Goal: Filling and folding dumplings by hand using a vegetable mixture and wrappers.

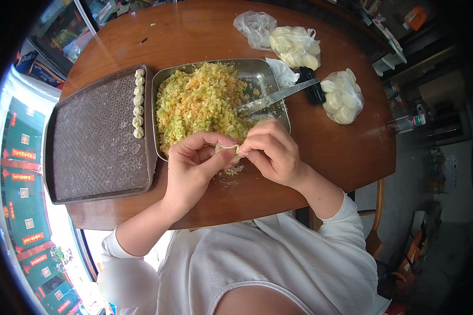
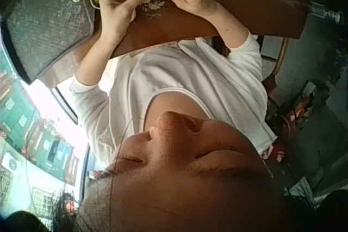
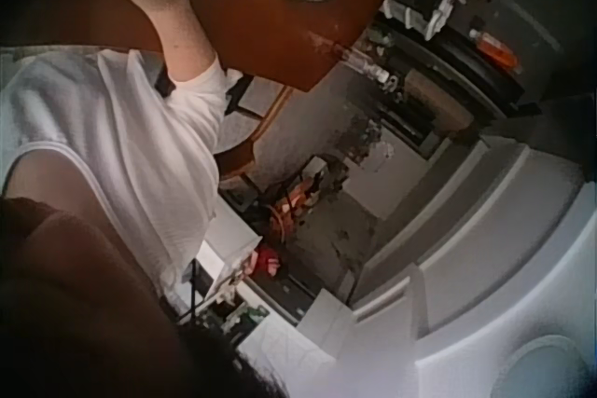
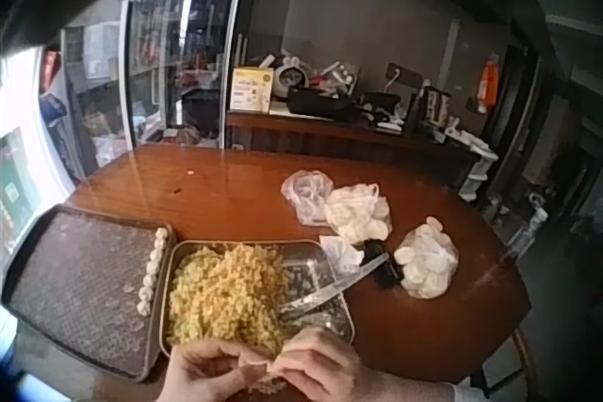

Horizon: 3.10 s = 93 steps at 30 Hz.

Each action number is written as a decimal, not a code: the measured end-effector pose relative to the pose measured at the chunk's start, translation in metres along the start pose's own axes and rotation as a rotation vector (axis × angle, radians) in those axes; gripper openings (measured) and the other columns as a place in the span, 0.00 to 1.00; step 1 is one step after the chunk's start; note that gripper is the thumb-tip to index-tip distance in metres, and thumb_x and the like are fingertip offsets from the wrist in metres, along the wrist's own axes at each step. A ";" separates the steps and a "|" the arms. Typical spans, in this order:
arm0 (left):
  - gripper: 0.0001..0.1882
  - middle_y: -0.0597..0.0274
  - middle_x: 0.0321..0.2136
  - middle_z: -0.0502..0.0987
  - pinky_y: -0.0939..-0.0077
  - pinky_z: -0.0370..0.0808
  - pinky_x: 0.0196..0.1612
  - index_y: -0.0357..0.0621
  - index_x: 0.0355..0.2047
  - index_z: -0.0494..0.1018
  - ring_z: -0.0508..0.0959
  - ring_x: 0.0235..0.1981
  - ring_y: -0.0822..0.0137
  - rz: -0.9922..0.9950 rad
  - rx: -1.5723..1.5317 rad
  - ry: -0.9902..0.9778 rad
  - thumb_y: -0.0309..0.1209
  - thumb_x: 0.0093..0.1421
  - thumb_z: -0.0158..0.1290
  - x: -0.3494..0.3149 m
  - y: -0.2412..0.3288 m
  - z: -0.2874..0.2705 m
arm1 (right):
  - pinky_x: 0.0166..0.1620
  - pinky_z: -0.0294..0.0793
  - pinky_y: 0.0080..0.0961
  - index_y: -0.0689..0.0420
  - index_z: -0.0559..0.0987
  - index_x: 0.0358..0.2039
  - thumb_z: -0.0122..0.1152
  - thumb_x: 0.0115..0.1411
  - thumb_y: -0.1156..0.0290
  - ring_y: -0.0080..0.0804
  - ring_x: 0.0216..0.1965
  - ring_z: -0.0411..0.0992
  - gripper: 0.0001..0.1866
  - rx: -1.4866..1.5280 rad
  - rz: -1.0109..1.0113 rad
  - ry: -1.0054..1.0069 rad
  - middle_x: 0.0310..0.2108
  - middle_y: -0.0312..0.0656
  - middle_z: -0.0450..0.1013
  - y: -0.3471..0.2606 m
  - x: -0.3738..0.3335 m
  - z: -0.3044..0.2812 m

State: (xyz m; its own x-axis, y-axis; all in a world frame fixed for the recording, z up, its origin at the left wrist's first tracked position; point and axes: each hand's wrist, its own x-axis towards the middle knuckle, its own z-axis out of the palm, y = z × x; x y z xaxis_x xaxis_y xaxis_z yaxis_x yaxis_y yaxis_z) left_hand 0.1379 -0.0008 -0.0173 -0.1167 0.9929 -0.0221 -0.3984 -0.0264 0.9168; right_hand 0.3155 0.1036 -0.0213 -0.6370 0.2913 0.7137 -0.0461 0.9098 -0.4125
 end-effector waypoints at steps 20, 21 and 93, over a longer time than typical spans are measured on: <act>0.10 0.58 0.40 0.80 0.84 0.76 0.40 0.33 0.44 0.72 0.78 0.36 0.78 -0.002 -0.031 -0.004 0.18 0.62 0.55 0.002 -0.004 -0.001 | 0.39 0.71 0.33 0.57 0.76 0.36 0.65 0.56 0.79 0.37 0.36 0.70 0.09 -0.005 0.050 -0.007 0.35 0.39 0.70 -0.001 -0.001 0.001; 0.11 0.58 0.40 0.80 0.84 0.76 0.40 0.33 0.45 0.71 0.77 0.37 0.78 -0.004 -0.027 0.000 0.18 0.62 0.55 0.002 -0.002 0.000 | 0.39 0.71 0.33 0.57 0.75 0.36 0.65 0.56 0.79 0.37 0.37 0.70 0.09 -0.003 0.059 -0.015 0.35 0.39 0.69 -0.001 -0.001 0.001; 0.06 0.65 0.39 0.79 0.87 0.76 0.35 0.37 0.42 0.73 0.79 0.36 0.80 0.018 0.094 -0.039 0.26 0.67 0.53 -0.001 0.003 0.006 | 0.42 0.69 0.33 0.54 0.78 0.34 0.68 0.54 0.76 0.36 0.35 0.71 0.08 -0.020 0.008 0.040 0.33 0.36 0.72 0.001 0.001 -0.002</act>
State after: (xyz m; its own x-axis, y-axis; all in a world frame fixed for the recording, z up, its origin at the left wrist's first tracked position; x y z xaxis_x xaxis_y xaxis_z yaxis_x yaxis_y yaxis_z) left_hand 0.1425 -0.0016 -0.0126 -0.0871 0.9962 0.0081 -0.3090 -0.0347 0.9504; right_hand 0.3163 0.1052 -0.0200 -0.6056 0.3104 0.7327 -0.0248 0.9130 -0.4073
